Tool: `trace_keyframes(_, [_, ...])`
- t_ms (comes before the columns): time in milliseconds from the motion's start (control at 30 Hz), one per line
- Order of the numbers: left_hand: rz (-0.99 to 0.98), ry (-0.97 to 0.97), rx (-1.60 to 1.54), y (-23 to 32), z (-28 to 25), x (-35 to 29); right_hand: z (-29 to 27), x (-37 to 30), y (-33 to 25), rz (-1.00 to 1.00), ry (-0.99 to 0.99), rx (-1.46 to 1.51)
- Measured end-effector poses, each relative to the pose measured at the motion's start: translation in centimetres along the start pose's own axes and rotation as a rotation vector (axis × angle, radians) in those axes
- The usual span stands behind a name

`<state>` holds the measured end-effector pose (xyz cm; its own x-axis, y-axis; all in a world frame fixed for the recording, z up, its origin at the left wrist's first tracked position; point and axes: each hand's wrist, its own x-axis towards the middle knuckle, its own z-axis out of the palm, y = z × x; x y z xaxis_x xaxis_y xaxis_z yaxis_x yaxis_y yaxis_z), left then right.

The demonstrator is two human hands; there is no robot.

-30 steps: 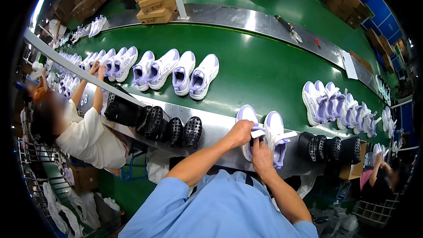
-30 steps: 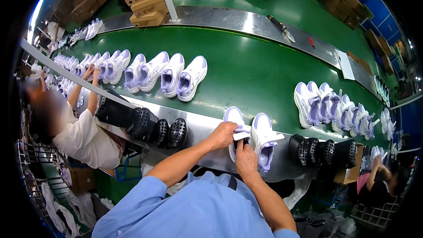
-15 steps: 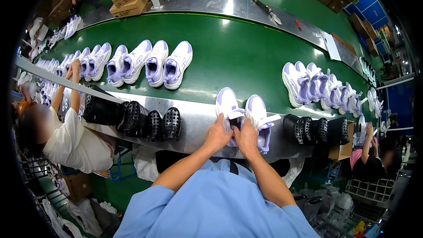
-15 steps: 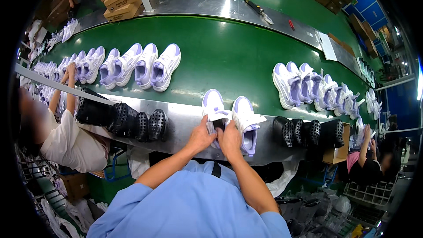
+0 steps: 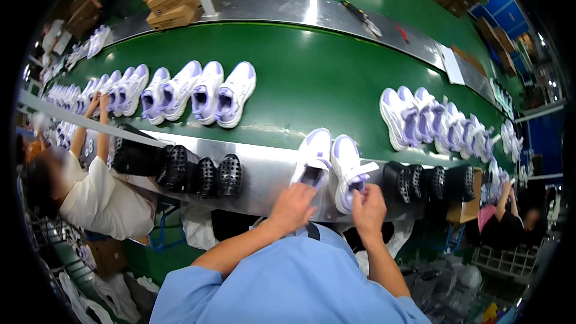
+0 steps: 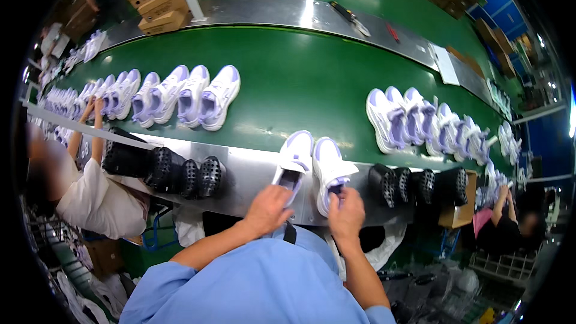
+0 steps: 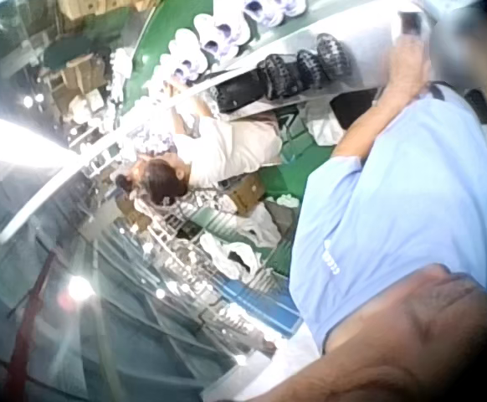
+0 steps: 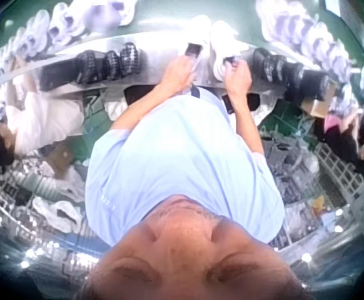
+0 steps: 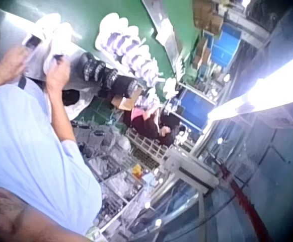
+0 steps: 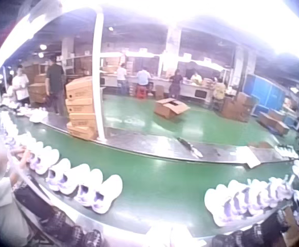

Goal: The person places black insoles into white and purple sneakers on a conveyor belt, then reaches into a bag to retrieve more insoles.

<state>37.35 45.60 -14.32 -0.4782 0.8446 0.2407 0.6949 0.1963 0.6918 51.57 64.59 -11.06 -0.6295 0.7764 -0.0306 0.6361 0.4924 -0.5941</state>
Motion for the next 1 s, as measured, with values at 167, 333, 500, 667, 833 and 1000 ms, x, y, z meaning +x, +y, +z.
trace_keyframes(167, [-0.097,-0.406,0.072,0.1,3.2,1.2,4.9,0.4,7.1,0.166,-0.191,0.055])
trace_keyframes(333, [-0.205,-0.452,0.225,1.7,3.5,2.2,6.9,0.2,4.8,-0.057,-0.171,0.098])
trace_keyframes(500, [-0.143,-0.216,0.324,-0.7,4.0,7.0,2.9,0.4,3.3,0.426,-0.353,0.786])
trace_keyframes(667, [-0.084,-0.083,0.464,-8.6,1.1,14.6,1.9,0.3,4.3,0.427,-0.333,0.672])
trace_keyframes(833, [-0.191,-0.174,0.521,-16.4,-4.2,18.2,2.0,-1.1,4.9,0.480,-0.307,0.659])
trace_keyframes(1000, [-0.182,0.001,0.436,-14.8,-8.3,15.4,1.2,-2.1,5.4,0.554,-0.298,0.664])
